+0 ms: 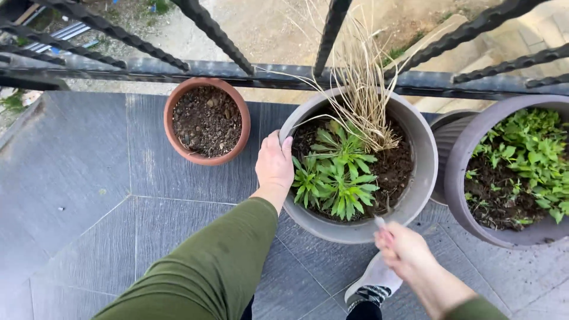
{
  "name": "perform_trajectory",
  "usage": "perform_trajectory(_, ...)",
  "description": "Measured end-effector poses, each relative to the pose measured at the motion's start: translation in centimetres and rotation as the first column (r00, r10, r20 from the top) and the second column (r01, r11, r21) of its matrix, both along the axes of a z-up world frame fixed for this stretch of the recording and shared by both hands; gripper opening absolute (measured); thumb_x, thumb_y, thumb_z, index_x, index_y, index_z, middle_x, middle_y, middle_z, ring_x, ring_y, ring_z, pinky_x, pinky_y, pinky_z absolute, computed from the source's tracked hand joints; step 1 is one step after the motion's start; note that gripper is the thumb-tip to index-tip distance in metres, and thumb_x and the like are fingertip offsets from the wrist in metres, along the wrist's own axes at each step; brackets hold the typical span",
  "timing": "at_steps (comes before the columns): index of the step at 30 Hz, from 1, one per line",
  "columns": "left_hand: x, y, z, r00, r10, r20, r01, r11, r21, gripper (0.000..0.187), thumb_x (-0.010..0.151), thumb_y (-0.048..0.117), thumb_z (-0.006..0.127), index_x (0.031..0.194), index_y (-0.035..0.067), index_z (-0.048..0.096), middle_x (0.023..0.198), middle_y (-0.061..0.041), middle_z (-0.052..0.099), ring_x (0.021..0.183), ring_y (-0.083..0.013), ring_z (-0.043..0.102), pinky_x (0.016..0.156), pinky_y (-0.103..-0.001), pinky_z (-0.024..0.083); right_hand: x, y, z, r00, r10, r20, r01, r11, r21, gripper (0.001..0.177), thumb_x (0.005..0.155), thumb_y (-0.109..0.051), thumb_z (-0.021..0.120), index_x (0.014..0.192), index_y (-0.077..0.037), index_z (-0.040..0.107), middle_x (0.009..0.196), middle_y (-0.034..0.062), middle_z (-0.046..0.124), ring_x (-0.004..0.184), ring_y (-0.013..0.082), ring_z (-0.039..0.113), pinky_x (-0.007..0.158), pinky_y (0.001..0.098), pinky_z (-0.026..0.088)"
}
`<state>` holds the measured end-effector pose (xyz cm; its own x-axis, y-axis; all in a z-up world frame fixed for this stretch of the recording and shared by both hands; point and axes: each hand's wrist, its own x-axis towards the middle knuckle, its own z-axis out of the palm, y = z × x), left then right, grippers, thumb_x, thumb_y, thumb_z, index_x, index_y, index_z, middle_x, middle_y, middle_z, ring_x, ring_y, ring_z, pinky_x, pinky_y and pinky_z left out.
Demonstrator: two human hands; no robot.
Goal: The person uses a small hand trowel to dig into a rectangular planter and transplant small green seedlings into a larger round pot. They then move to another pot containing a larger plant and dry grass, using the trowel to loosen the soil around the plant.
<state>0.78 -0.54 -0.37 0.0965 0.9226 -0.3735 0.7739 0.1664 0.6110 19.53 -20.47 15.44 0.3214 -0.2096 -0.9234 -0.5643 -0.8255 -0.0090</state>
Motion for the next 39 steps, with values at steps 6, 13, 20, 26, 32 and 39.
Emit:
perform_trajectory(6, 0.2, 0.2, -0.3, 1.0, 0.014, -0.01, -0.014, 1.0, 0.019, 0.046, 0.101, 0.047, 0.046, 0.134, 0.017, 0.057, 0.121, -0.015, 0.064, 0.106, -0.0435, 0.064, 0.083, -0.061, 0.049, -2.7, -5.1, -0.6, 0.996, -0.049, 0.072, 0.028, 0.964, 0.263, 0.05, 0.104, -0.039, 0.058, 0.067, -0.013, 0.037, 0.053, 0.0037, 0.031, 0.039, 0.012, 0.016, 0.039, 0.0309, 0.005)
perform_trajectory(13, 0.4, -0.4, -0.6, 1.0, -0.005, 0.01, 0.004, 0.997, 0.077, 0.046, 0.101, 0.046, 0.048, 0.133, 0.014, 0.057, 0.116, -0.017, 0.064, 0.101, -0.0441, 0.064, 0.084, -0.058, 0.049, 1.5, -2.4, -0.9, 0.994, -0.109, 0.033, 0.108, 0.994, 0.031, 0.02, 0.107, -0.021, 0.051, 0.101, -0.005, 0.062, 0.068, 0.0049, 0.051, 0.045, 0.0107, 0.031, 0.036, 0.0267, 0.02)
perform_trajectory(20, 0.1, 0.4, 0.3, 1.0, 0.008, 0.003, -0.008, 0.999, 0.052, 0.048, 0.101, 0.045, 0.048, 0.135, 0.011, 0.056, 0.118, -0.018, 0.064, 0.106, -0.0434, 0.063, 0.088, -0.058, 0.049, -1.3, -4.4, 1.8, 0.976, 0.188, 0.109, -0.196, 0.978, 0.072, 0.054, 0.107, -0.038, 0.052, 0.066, -0.004, 0.041, 0.054, 0.0093, 0.034, 0.044, 0.0205, 0.028, 0.041, 0.0353, 0.016)
perform_trajectory(26, -0.1, 0.3, -0.7, 1.0, -0.002, 0.009, 0.001, 0.999, 0.043, 0.046, 0.102, 0.046, 0.048, 0.134, 0.015, 0.057, 0.116, -0.017, 0.065, 0.1, -0.0454, 0.065, 0.084, -0.06, 0.049, -2.3, -4.7, -1.6, 0.994, -0.041, -0.096, 0.05, 0.995, 0.088, 0.026, 0.099, -0.021, 0.053, 0.091, 0.003, 0.061, 0.059, 0.0039, 0.037, 0.04, 0.0124, 0.021, 0.037, 0.0307, 0.015)
perform_trajectory(32, 0.0, 0.9, -0.1, 1.0, -0.007, 0.01, 0.007, 0.999, 0.049, 0.046, 0.102, 0.046, 0.047, 0.131, 0.013, 0.058, 0.115, -0.017, 0.065, 0.103, -0.0428, 0.064, 0.086, -0.058, 0.049, -4.4, -8.6, -5.7, 0.963, -0.2, -0.18, 0.243, 0.935, 0.259, 0.03, 0.103, -0.037, 0.053, 0.085, -0.012, 0.05, 0.061, -0.0027, 0.032, 0.038, 0.0057, 0.019, 0.033, 0.0235, 0.008)
perform_trajectory(39, 0.2, 0.0, -0.7, 1.0, 0.006, 0.021, -0.006, 1.0, 0.03, 0.047, 0.102, 0.047, 0.046, 0.134, 0.014, 0.057, 0.12, -0.017, 0.065, 0.101, -0.0448, 0.065, 0.084, -0.06, 0.049, -1.4, -5.3, -1.3, 0.955, -0.061, -0.291, 0.079, 0.996, 0.05, 0.042, 0.1, -0.044, 0.061, 0.099, -0.002, 0.06, 0.061, 0.0027, 0.033, 0.036, 0.0131, 0.02, 0.033, 0.0277, 0.008)
